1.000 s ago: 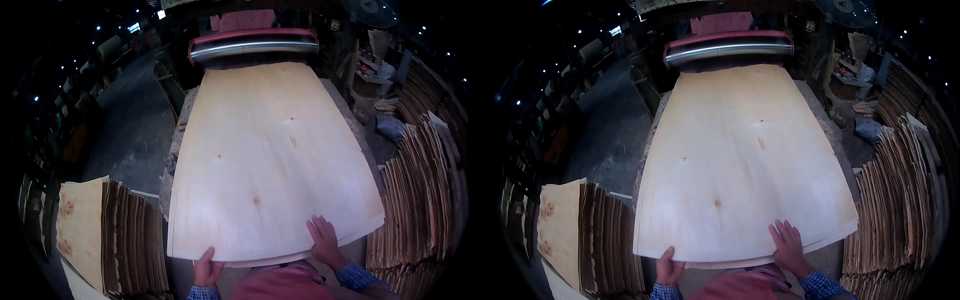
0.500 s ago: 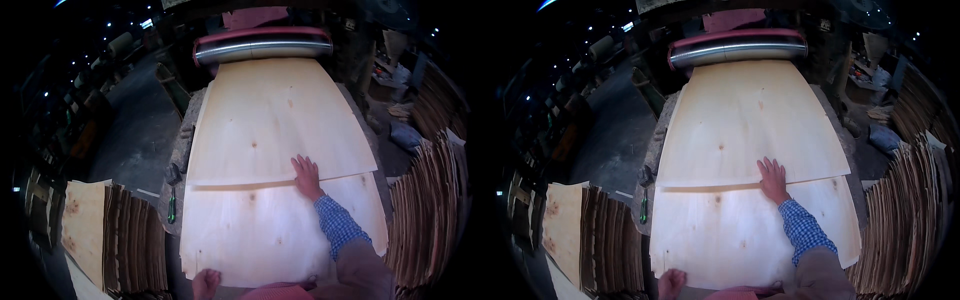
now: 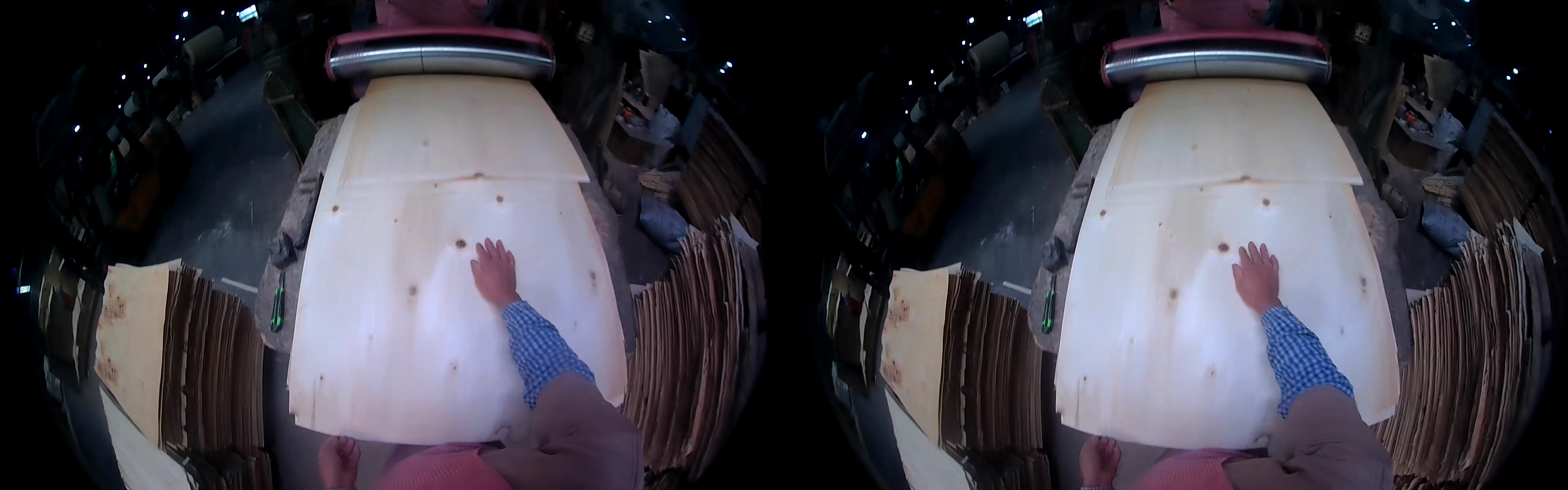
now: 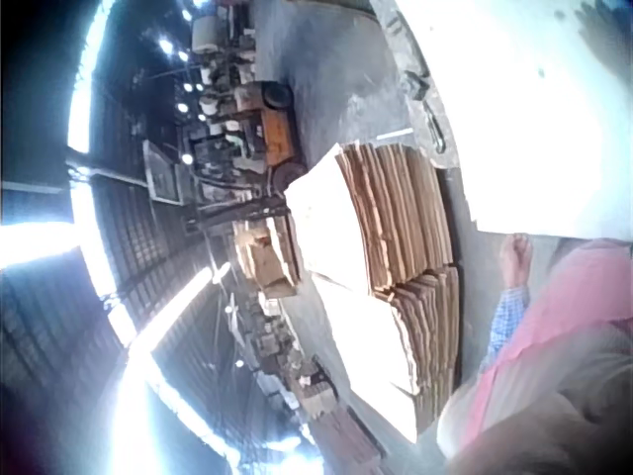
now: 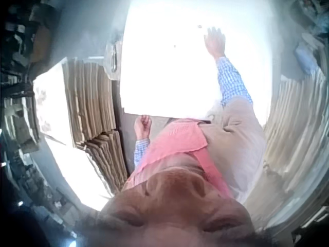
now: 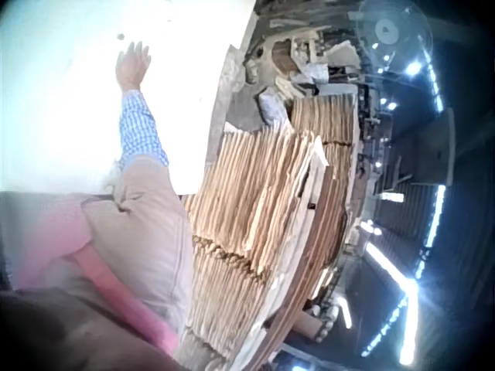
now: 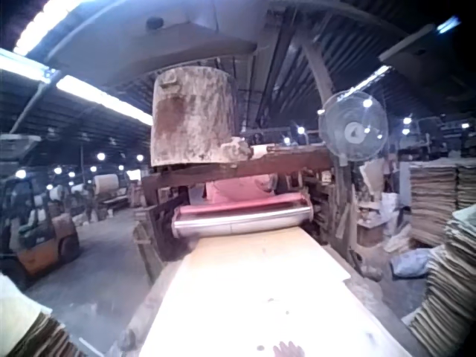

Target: The person picks up thin wooden veneer sheets from a stack and feeds them into a roller machine by hand, aligning each sheet as it is pulled through.

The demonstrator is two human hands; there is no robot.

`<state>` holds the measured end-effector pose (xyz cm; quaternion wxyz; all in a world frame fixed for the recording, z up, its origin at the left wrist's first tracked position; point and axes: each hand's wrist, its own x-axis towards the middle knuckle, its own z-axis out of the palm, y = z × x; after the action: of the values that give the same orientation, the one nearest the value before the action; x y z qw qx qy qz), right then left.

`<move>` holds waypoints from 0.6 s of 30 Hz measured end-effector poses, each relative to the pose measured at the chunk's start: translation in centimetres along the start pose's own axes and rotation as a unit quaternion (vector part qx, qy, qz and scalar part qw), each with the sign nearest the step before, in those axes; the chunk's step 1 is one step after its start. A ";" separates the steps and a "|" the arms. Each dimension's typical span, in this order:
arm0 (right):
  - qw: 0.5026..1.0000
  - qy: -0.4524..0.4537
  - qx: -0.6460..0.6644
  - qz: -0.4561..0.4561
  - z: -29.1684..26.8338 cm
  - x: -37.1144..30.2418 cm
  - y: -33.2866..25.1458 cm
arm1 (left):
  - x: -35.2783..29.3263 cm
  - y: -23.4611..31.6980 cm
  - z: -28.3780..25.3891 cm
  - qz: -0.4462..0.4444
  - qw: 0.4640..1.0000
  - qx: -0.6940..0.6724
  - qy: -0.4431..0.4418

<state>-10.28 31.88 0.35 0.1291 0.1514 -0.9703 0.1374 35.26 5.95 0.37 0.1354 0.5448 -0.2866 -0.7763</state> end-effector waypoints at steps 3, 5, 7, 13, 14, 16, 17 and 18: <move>0.999 -0.021 0.015 -0.037 -3.1 -9.8 -0.2 | -0.4 0.9 0.9 -0.002 0.999 -0.008 -0.034; 0.997 -0.056 0.025 -0.048 -6.6 -16.3 -0.9 | -1.3 1.5 1.3 -0.020 0.997 -0.037 -0.057; 0.995 -0.085 0.035 -0.047 -8.5 -21.6 -1.0 | -1.6 1.4 0.8 -0.027 0.983 -0.111 -0.144; 0.992 -0.114 0.055 -0.031 -12.7 -30.1 -1.9 | -2.2 3.0 2.2 0.008 0.987 0.045 -0.153; 0.989 -0.135 0.048 -0.035 -13.1 -30.4 -2.5 | -1.6 2.8 1.4 -0.014 0.989 0.029 -0.145; 0.984 -0.173 0.030 -0.037 -14.1 -30.7 -3.1 | -0.4 1.9 1.0 -0.062 0.989 0.000 -0.138; 0.985 -0.165 0.033 -0.047 -14.3 -30.5 -3.5 | 0.1 1.4 1.2 -0.071 0.987 0.004 -0.142; 0.985 -0.158 0.034 -0.057 -14.5 -30.1 -3.7 | 0.1 1.5 1.5 -0.073 0.987 0.005 -0.144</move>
<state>21.68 40.66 5.87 -0.0232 0.2304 -0.9631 0.1368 33.65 5.17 1.49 0.0327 0.4474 -0.2669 -0.8530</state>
